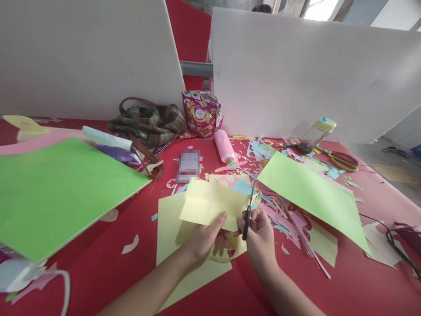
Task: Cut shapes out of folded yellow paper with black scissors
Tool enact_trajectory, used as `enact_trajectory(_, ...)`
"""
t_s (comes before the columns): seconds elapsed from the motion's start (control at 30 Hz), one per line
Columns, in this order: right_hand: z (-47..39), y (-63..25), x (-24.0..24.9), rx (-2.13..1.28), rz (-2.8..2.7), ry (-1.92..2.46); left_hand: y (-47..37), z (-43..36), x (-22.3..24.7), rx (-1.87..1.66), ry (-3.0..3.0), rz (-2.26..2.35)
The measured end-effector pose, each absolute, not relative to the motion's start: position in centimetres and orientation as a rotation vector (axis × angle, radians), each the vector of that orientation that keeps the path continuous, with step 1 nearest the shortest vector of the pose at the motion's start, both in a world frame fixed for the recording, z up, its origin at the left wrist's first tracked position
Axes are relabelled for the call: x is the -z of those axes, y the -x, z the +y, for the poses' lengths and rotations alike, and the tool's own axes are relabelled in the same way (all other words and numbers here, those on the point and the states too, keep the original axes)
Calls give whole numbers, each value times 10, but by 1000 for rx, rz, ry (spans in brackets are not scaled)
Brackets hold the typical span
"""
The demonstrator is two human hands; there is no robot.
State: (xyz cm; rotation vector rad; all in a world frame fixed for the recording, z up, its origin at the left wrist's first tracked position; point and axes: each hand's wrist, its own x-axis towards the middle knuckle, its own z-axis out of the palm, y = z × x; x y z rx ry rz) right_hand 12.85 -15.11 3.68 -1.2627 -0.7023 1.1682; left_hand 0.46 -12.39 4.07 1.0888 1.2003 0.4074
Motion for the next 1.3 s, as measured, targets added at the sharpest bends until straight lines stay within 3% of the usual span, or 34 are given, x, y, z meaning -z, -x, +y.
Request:
enact_trajectory(0.27,-154,-137,-38,-1370,-819,1198,2,-121,-53,-321,-1166,1352)
enact_trajectory(0.67,-152,-200,-82,-1877,-1570,1243,14,-108,-59,-485,-1428,1362)
enact_trajectory(1.07,-133,-199,-69,-2010,-1567,1112,18,-108,-54,-294,-1499,1396)
enact_trajectory(1.3,-130,-197,-64,-2114,-1434,1059,16,-109,-53,-368,-1478,1354)
